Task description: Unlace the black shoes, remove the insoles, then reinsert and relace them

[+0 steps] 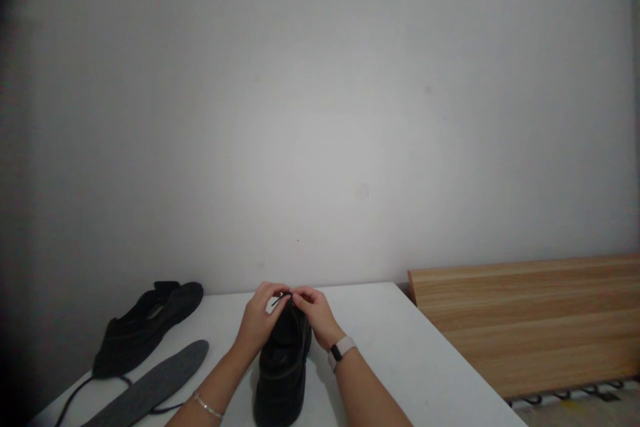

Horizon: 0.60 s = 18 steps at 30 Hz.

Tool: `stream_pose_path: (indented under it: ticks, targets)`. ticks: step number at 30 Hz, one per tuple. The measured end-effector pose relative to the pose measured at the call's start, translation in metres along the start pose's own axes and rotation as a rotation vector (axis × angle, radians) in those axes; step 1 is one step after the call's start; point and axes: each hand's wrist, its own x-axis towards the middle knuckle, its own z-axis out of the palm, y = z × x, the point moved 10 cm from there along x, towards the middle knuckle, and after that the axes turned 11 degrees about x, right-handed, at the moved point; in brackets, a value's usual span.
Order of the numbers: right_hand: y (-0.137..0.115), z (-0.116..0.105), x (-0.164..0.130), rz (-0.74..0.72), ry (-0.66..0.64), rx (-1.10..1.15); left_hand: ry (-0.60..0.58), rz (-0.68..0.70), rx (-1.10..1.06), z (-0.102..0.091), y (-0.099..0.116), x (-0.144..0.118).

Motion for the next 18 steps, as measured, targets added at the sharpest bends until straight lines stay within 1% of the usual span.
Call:
stream_pose_path:
  ticks: [3, 8, 10, 14, 18]
  targets:
    - [-0.001, -0.004, 0.000, -0.007, 0.043, 0.023, 0.020, 0.005, 0.015, -0.001, -0.003, -0.001]
    - [0.001, -0.012, 0.002, -0.023, 0.113, 0.026, 0.026, -0.063, 0.016, -0.004, -0.013, -0.001]
    - [0.002, -0.016, 0.003, -0.028, 0.139, 0.031, 0.001, -0.105, -0.006, -0.003, -0.016, 0.000]
    - [0.002, -0.021, 0.003, -0.045, 0.182, 0.058, -0.098, -0.179, -0.123, 0.004, -0.018, 0.000]
    - [0.001, -0.015, 0.002, -0.044, 0.149, 0.109, -0.173, -0.234, -0.293, 0.012, -0.022, -0.001]
